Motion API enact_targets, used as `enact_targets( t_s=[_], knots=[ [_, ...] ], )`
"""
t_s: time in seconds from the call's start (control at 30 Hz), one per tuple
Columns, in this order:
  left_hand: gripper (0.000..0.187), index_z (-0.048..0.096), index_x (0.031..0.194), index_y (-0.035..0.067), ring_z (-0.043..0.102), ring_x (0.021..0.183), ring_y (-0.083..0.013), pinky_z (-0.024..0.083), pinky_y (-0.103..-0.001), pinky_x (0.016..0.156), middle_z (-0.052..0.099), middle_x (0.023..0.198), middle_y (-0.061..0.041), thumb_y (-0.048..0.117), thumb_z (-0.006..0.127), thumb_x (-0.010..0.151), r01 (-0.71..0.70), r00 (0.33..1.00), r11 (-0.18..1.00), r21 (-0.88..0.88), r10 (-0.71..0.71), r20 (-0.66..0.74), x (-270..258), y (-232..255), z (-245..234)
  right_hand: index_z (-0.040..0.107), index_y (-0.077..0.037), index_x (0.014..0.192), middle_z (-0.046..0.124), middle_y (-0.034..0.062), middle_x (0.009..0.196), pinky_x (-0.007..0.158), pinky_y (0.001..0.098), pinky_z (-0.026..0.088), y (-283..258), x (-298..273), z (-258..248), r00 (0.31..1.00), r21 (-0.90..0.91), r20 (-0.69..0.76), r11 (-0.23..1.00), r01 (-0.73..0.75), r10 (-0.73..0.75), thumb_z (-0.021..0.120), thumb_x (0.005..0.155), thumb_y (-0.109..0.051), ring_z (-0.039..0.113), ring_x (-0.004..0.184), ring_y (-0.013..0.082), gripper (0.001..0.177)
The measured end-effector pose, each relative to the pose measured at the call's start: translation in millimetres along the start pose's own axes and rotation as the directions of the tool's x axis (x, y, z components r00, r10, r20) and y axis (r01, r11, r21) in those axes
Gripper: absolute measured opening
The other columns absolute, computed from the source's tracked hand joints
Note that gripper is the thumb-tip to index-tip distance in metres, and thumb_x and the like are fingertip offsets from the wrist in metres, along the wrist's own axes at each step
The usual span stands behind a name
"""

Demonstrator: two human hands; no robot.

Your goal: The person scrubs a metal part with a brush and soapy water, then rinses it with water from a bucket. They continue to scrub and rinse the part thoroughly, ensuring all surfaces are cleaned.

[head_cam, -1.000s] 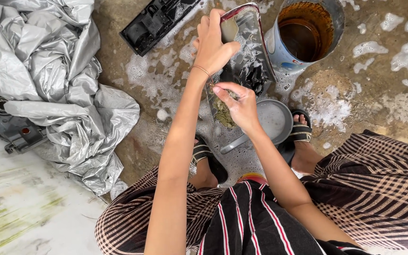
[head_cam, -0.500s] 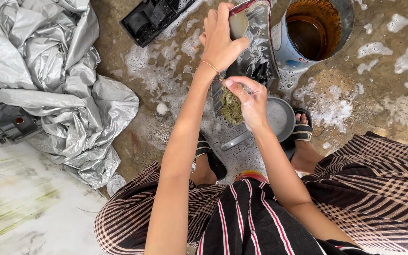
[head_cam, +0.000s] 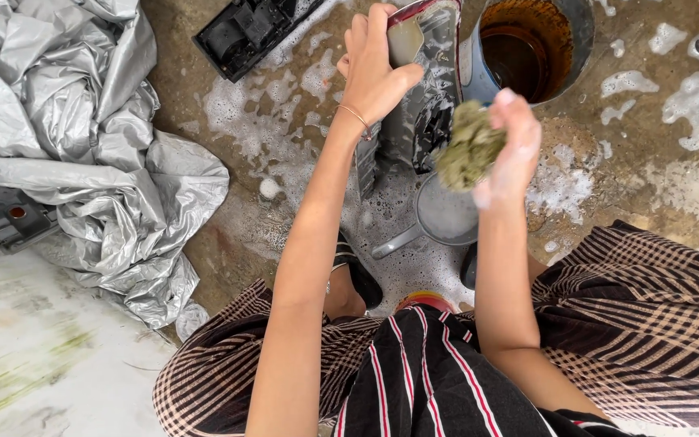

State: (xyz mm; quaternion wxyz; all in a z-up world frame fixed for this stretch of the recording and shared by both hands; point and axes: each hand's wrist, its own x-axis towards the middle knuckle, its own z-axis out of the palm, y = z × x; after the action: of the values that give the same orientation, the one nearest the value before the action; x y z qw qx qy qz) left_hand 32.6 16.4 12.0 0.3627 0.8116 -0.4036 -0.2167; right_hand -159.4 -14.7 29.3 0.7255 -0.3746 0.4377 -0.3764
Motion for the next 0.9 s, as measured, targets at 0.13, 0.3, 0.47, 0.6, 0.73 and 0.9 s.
enact_targets(
  t_s=[0.13, 0.3, 0.47, 0.6, 0.73, 0.9],
  knots=[
    [0.054, 0.044, 0.114, 0.021, 0.041, 0.105, -0.0225, 0.031, -0.039, 0.090, 0.039, 0.105, -0.003, 0.020, 0.069, 0.066, -0.077, 0.996, 0.997, -0.007, 0.078, 0.039, 0, 6, -2, 0.051, -0.012, 0.080, 0.058, 0.0036, 0.072, 0.063, 0.0321, 0.059, -5, 33, -31, 0.991, 0.412, -0.044, 0.906, -0.097, 0.126, 0.082, 0.072, -0.035, 0.061, 0.060, 0.0191, 0.039],
    [0.060, 0.050, 0.120, 0.016, 0.044, 0.099, -0.0262, 0.038, -0.042, 0.084, 0.042, 0.100, -0.007, 0.008, 0.067, 0.063, -0.191, 0.980, 0.981, 0.015, 0.190, 0.058, 9, 9, -20, 0.053, -0.002, 0.119, 0.057, 0.0150, 0.109, 0.084, 0.0409, 0.047, 54, 63, -69, 0.855, 0.824, 0.499, 0.229, -0.519, 0.143, 0.060, 0.097, -0.026, 0.059, 0.088, 0.0246, 0.033],
    [0.064, 0.055, 0.126, 0.010, 0.057, 0.098, -0.0350, 0.047, -0.041, 0.078, 0.060, 0.110, -0.014, -0.001, 0.060, 0.063, -0.441, 0.897, 0.897, 0.026, 0.440, 0.047, 9, 8, -36, 0.056, -0.013, 0.125, 0.050, 0.0144, 0.140, 0.114, 0.0821, 0.030, 76, 48, -66, 0.788, 0.758, 0.614, 0.237, -0.607, 0.055, 0.063, 0.094, -0.046, 0.047, 0.136, 0.0359, 0.046],
    [0.056, 0.056, 0.123, 0.004, 0.050, 0.096, -0.0293, 0.049, -0.041, 0.074, 0.059, 0.102, -0.014, 0.000, 0.066, 0.068, -0.490, 0.870, 0.859, 0.152, 0.494, 0.014, 8, -1, -36, 0.050, -0.010, 0.113, 0.050, 0.0164, 0.119, 0.059, 0.0421, 0.064, 76, 44, -57, 0.797, 0.737, 0.575, 0.305, -0.603, 0.185, 0.067, 0.094, -0.018, 0.062, 0.092, 0.0304, 0.027],
    [0.050, 0.058, 0.118, -0.001, 0.050, 0.092, -0.0295, 0.050, -0.041, 0.078, 0.059, 0.099, -0.015, -0.002, 0.063, 0.068, -0.624, 0.772, 0.763, 0.168, 0.636, -0.018, 3, -2, -48, 0.047, -0.015, 0.108, 0.051, 0.0047, 0.094, 0.027, 0.0185, 0.047, 40, 30, -23, 0.884, 0.491, 0.110, 0.748, -0.446, 0.455, 0.083, 0.076, -0.024, 0.055, 0.047, 0.0105, 0.049],
    [0.047, 0.058, 0.122, 0.000, 0.059, 0.099, -0.0312, 0.060, -0.043, 0.080, 0.066, 0.106, -0.019, 0.004, 0.065, 0.075, -0.605, 0.786, 0.769, 0.208, 0.619, -0.004, 0, -19, -42, 0.058, -0.017, 0.120, 0.061, 0.0087, 0.121, 0.093, 0.0406, 0.055, 1, 42, 15, 0.904, -0.393, 0.267, 0.819, 0.419, -0.334, 0.069, 0.084, -0.060, 0.062, 0.107, 0.0232, 0.057]
  ],
)
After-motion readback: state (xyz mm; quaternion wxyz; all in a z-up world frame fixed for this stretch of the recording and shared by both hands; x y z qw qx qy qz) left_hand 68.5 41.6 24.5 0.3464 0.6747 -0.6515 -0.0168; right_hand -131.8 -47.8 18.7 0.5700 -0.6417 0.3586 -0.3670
